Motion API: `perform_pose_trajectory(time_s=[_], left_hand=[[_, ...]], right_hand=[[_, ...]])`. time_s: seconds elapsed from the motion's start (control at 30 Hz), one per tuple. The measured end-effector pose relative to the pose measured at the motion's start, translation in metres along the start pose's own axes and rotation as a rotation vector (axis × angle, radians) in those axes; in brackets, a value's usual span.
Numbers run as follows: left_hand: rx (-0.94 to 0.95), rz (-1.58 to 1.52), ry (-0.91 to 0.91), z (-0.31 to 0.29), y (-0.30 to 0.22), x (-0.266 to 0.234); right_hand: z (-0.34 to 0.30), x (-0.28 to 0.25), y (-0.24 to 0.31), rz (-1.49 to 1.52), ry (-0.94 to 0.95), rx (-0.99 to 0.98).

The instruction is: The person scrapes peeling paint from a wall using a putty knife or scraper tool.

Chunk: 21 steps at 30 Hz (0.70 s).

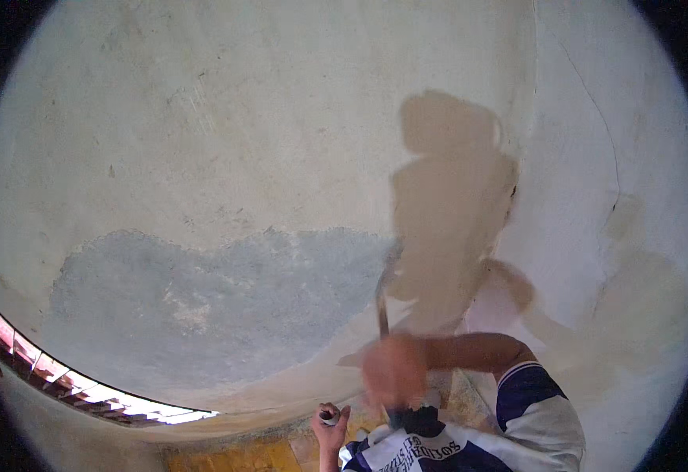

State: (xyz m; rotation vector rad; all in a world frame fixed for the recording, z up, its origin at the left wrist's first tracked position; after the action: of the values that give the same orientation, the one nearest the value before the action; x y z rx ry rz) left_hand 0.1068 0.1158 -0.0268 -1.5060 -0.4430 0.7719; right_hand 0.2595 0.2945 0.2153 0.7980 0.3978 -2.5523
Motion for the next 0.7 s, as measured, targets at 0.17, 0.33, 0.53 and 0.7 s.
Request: perform_pose_trajectory(time_s=[0.17, 0.33, 0.53, 0.7], left_hand=[[0.061, -0.099, -0.028, -0.001, -0.019, 0.002], [-0.055, -0.079, -0.022, -0.002, 0.006, 0.0], [-0.051, -0.106, -0.034, -0.003, 0.003, -0.002], [0.038, -0.142, -0.029, 0.002, 0.001, 0.002]], right_hand=[[0.037, -0.004, 0.012, -0.072, -0.054, -0.186], [0.022, -0.013, -0.029, -0.032, 0.008, 0.085], [0.014, 0.007, 0.001, 0.081, 0.206, -0.067], [0.021, 0.003, -0.011, -0.078, 0.017, -0.016]])
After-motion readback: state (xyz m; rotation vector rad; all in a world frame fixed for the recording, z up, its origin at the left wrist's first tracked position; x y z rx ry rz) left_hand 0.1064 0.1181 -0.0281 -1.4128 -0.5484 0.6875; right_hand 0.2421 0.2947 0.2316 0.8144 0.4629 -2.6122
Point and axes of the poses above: each hand's wrist, its own z-axis towards the middle knuckle, its own x-axis out of the palm, y = z × x, the point moved 5 cm from there along z, towards the middle knuckle, and after that the axes turned 3 degrees about x, right-handed, at the moved point
